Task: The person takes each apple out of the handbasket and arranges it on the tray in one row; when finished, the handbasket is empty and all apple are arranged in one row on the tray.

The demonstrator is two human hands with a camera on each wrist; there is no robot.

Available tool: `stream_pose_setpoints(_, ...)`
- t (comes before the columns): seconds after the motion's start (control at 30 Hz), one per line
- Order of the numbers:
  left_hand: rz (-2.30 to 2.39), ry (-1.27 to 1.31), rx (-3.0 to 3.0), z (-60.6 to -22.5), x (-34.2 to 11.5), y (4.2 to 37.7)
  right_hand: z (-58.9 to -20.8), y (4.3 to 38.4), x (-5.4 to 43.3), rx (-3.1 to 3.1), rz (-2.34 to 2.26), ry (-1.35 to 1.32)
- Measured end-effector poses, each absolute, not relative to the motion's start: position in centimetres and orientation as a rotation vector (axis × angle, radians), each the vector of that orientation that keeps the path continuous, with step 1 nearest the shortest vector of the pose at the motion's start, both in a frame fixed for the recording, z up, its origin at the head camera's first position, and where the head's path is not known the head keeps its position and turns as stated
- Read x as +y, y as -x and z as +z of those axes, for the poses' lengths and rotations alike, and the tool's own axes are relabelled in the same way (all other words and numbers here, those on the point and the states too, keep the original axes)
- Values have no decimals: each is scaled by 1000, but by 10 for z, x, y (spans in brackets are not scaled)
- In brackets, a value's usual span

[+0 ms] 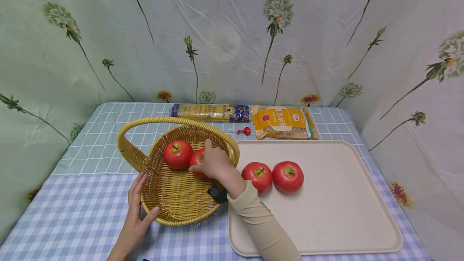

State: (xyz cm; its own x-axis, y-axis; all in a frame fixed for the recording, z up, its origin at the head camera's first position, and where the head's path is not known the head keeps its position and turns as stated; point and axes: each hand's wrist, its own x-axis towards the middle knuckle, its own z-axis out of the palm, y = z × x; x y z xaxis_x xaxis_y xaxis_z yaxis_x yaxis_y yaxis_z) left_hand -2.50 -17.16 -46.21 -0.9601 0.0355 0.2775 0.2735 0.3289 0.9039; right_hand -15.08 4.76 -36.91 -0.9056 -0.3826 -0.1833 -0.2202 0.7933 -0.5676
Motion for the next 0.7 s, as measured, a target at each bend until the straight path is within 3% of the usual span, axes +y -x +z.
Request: stream_pose_setpoints(0.7,-1675,276,-2389,-461,-172,25,-368,151,48,2731,-747,563)
